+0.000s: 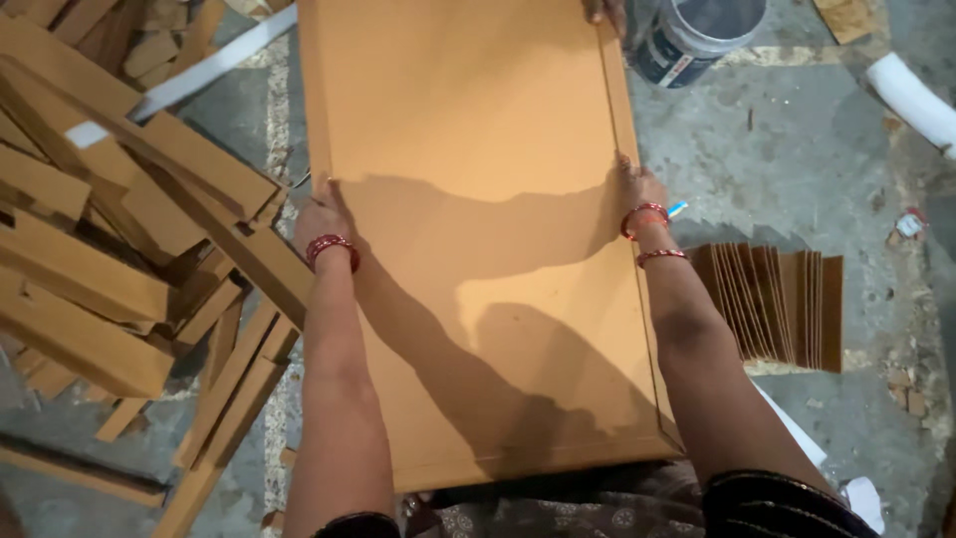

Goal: The person sits on the floor and assembles a large cardboard box by hand. They align the main panels, fold the flaps, and insert smaller cardboard pieces into the edges to secure the structure. The person repeatedly adjusts the box and inserts additional pieces to complete the assembly.

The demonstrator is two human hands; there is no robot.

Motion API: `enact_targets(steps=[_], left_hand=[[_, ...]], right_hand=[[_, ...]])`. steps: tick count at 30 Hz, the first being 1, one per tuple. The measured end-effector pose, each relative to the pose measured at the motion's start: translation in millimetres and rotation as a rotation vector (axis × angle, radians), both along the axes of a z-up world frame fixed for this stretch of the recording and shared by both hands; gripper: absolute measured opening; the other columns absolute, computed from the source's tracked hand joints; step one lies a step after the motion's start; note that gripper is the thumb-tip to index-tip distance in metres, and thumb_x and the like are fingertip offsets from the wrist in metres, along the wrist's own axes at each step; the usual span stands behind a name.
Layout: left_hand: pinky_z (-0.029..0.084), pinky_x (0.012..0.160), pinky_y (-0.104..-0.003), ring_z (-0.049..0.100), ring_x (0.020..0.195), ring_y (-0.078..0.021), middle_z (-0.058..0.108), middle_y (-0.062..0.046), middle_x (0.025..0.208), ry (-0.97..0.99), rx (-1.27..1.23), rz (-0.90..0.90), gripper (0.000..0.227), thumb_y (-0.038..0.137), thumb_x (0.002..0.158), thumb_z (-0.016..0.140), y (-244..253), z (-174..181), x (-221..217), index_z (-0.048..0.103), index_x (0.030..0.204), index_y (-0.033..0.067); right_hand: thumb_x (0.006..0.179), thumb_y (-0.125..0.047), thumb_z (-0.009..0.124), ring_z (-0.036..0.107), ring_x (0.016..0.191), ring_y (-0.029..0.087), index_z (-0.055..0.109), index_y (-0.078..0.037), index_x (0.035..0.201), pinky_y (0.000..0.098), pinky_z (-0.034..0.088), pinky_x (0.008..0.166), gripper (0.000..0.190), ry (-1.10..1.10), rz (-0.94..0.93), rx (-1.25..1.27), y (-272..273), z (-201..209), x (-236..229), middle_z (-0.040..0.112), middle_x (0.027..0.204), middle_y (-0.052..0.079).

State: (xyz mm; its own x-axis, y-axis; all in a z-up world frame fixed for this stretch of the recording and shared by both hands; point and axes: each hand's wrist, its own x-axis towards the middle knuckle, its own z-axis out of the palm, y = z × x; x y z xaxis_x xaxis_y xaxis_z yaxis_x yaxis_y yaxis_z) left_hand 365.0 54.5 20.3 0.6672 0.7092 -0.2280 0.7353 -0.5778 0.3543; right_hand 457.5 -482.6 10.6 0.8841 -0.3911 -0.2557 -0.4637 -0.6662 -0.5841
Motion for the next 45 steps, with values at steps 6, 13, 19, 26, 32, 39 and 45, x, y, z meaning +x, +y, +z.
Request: enact_targets(steps=[6,13,19,26,32,39,45], left_hand=[[0.052,0.079,-0.060,0.066,0.094,-0.0515,0.070,-0.032,0.097,-0.134,-0.017,-0.045,0.087,0.081,0.092,0.036,9,-3,-14,0.065,0.117,0.0025],[0.053,0.084,-0.059,0.066,0.101,-0.0505,0.070,-0.029,0.108,-0.113,-0.176,0.016,0.095,0.087,0.086,0.037,0,-10,-82,0.072,0.117,0.0040],[0.053,0.092,-0.056,0.066,0.108,-0.0486,0.070,-0.031,0.113,0.102,-0.070,-0.003,0.099,0.088,0.091,0.037,-13,-11,-168,0.075,0.109,-0.0006],[0.051,0.096,-0.060,0.064,0.115,-0.0478,0.070,-0.026,0.121,0.202,-0.104,0.018,0.092,0.082,0.096,0.026,-39,-4,-282,0.073,0.118,0.0063],[0.045,0.106,-0.056,0.060,0.124,-0.0424,0.065,-0.023,0.130,0.135,-0.154,0.102,0.083,0.078,0.096,0.034,-66,28,-354,0.066,0.129,0.0086],[0.043,0.113,-0.049,0.053,0.135,-0.0420,0.057,-0.027,0.142,-0.142,-0.157,-0.013,0.080,0.072,0.102,0.042,-58,49,-295,0.055,0.142,0.0043],[0.041,0.119,-0.042,0.048,0.143,-0.0390,0.051,-0.027,0.151,-0.584,-0.291,-0.336,0.082,0.067,0.102,0.051,-89,125,-191,0.048,0.149,-0.0006]], right_hand=[[0.100,-0.071,0.032,0.057,0.119,0.050,0.068,-0.007,0.125,0.0540,0.045,0.099,0.077,0.062,0.125,-0.109,-22,-28,-3,0.064,0.125,0.027],[0.098,-0.068,0.030,0.061,0.116,0.046,0.074,-0.012,0.119,0.0529,0.048,0.098,0.075,0.142,0.048,-0.080,-24,-3,-83,0.068,0.122,0.023],[0.105,-0.069,0.025,0.064,0.110,0.047,0.074,-0.008,0.115,0.0541,0.050,0.093,0.079,0.207,0.083,-0.254,-34,0,-163,0.068,0.118,0.026],[0.107,-0.057,0.023,0.070,0.104,0.041,0.067,-0.011,0.125,0.0532,0.055,0.086,0.066,0.202,0.253,-0.319,-37,26,-271,0.072,0.113,0.022],[0.098,-0.048,0.036,0.068,0.106,0.044,0.051,-0.015,0.145,0.0551,0.054,0.088,0.059,0.067,0.306,-0.307,-39,62,-358,0.069,0.118,0.025],[0.092,-0.056,0.055,0.062,0.116,0.047,0.035,-0.012,0.155,0.0555,0.050,0.096,0.079,0.114,0.149,-0.186,-33,70,-409,0.062,0.130,0.029],[0.086,-0.060,0.071,0.057,0.124,0.049,0.025,-0.011,0.161,0.0551,0.047,0.103,0.101,0.107,0.082,-0.175,-34,65,-436,0.056,0.139,0.032]])
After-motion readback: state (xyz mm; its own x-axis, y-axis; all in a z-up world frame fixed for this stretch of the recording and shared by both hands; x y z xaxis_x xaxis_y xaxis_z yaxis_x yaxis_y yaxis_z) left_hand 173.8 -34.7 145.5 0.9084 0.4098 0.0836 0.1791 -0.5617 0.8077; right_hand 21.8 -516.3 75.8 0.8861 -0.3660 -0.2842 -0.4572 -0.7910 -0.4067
